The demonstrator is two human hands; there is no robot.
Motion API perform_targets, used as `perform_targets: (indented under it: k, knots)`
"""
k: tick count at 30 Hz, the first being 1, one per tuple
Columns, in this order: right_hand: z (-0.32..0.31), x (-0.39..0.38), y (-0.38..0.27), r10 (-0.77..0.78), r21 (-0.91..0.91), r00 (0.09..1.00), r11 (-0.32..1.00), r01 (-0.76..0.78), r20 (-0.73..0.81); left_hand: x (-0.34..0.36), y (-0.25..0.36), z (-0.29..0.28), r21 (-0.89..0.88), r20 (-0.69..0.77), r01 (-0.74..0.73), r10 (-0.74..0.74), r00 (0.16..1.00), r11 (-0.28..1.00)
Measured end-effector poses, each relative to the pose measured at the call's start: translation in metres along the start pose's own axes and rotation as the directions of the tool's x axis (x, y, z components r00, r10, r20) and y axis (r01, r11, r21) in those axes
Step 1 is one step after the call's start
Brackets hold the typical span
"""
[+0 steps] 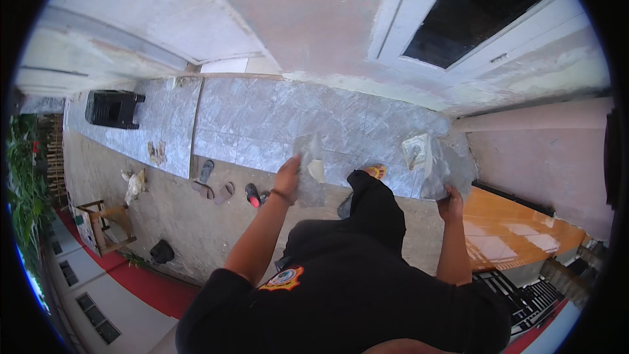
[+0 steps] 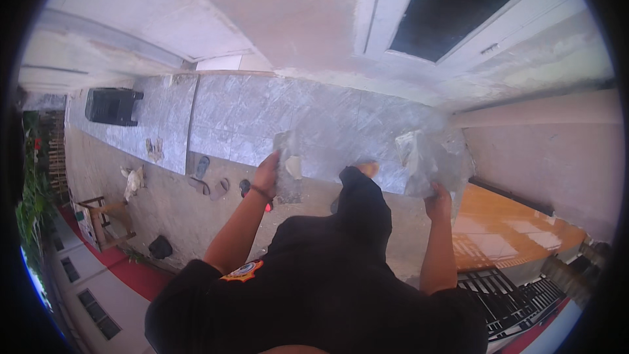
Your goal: The person kneels and uses a trowel and hawk to scoop white plaster from a container and apply it to a wall section near a window. The person repeatedly spreads and smooths the plaster along the wall surface.
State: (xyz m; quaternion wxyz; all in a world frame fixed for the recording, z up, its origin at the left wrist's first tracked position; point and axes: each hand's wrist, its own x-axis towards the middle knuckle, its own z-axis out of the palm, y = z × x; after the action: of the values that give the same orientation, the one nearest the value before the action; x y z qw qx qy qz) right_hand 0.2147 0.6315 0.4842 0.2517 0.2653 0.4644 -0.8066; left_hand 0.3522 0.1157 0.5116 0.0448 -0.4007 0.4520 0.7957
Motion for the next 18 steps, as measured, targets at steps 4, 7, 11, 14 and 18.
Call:
perform_targets:
  k: [4, 7, 11, 14, 18]
  knots:
    - [0.096, 0.017, 0.044, 0.062, -0.065, 0.991, 0.996, -0.054, 0.121, -0.104, -0.019, -0.100, -0.345, -0.137, -0.089, 0.044, 0.990, 0.934]
    - [0.185, 0.004, 0.115, 0.142, -0.149, 0.919, 0.984, -0.093, 0.368, -0.194, -0.044, -0.175, -0.450, -0.273, -0.242, 0.125, 0.954, 0.860]
    - [0.317, -0.065, 0.242, 0.291, -0.202, 0.862, 0.953, -0.225, 0.414, -0.306, -0.087, -0.275, -0.539, -0.449, -0.465, 0.228, 0.864, 0.702]
    - [0.415, -0.121, 0.344, 0.464, -0.324, 0.664, 0.886, -0.332, 0.587, -0.382, -0.096, -0.349, -0.525, -0.664, -0.634, 0.193, 0.722, 0.567]
    - [0.526, -0.160, 0.420, 0.597, -0.505, 0.551, 0.798, -0.329, 0.583, -0.448, -0.079, -0.415, -0.424, -0.789, -0.781, 0.237, 0.567, 0.459]
